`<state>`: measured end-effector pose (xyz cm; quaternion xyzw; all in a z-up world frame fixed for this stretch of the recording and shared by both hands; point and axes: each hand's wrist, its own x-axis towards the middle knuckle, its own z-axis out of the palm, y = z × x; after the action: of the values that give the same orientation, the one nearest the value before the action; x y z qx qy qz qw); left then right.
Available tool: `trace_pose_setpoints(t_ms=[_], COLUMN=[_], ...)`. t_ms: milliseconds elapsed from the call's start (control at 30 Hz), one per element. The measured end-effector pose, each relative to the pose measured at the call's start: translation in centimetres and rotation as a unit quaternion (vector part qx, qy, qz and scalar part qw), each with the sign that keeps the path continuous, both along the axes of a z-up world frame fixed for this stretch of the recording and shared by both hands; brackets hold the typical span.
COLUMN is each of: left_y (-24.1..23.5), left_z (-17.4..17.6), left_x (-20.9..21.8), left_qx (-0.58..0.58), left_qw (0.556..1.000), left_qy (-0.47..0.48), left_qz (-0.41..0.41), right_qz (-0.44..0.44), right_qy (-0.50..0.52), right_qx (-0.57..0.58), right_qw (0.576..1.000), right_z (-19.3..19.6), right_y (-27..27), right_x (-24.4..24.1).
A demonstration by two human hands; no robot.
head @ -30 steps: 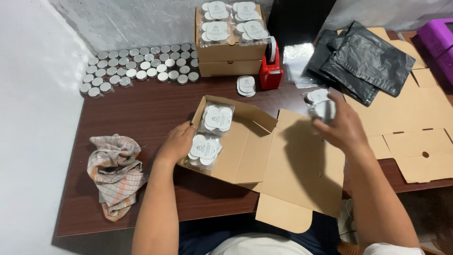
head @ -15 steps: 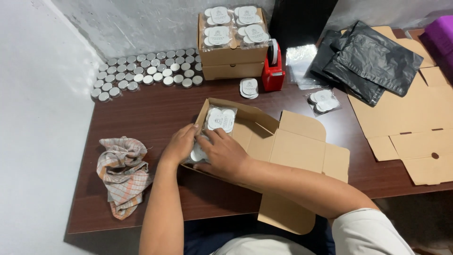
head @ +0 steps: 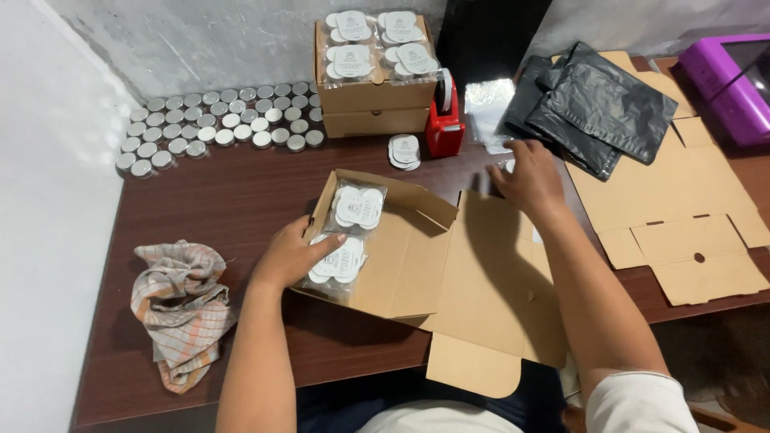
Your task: Assembling a cardboard box, filling it with packaged items, and wrapping it in a plastic shipping bag.
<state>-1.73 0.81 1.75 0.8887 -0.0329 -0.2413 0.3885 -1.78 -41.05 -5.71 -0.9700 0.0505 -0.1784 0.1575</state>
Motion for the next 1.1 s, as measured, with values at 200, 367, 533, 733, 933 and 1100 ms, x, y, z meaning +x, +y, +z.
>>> trace_pose_setpoints(t_ms=[200,367,533,733,933,1100], left_y=[-0.5,0.0,0.7,0.9,-0.5,-0.4], left_z=[-0.2,-1.0,-2.5,-2.9,-0.4,-0.4], left_x=[0.2,0.6,1.5,1.5,0.0,0.2], left_qx=[-0.006,-0.001,0.004,0.019,0.002,0.004], left_qw=[1.000,1.000,0.999,1.000,1.000,1.000], left_qy=[0.019,0.020,0.014,0.001,0.010,0.005], left_qz=[0.018,0.022,0.030,0.024,0.026,0.015], right_qz=[-0.163,-0.147,0.116,0.254,0.250,0.260], right_qy=[0.180,0.130,-0.055,-0.117,-0.072,-0.073], right_qx=[-0.041,0.016,0.227,0.051,-0.070,0.024], right_qw=[0.969,0.980,0.965,0.959,0.963,0.962], right_z=[-2.6,-3.4,1.8,2.5,0.2,1.2], right_y=[-3.8,-4.2,6.3,17.9,20.6,16.2], right_x=[-1.4,-2.0,-4.7,-2.2,-0.2,-1.2])
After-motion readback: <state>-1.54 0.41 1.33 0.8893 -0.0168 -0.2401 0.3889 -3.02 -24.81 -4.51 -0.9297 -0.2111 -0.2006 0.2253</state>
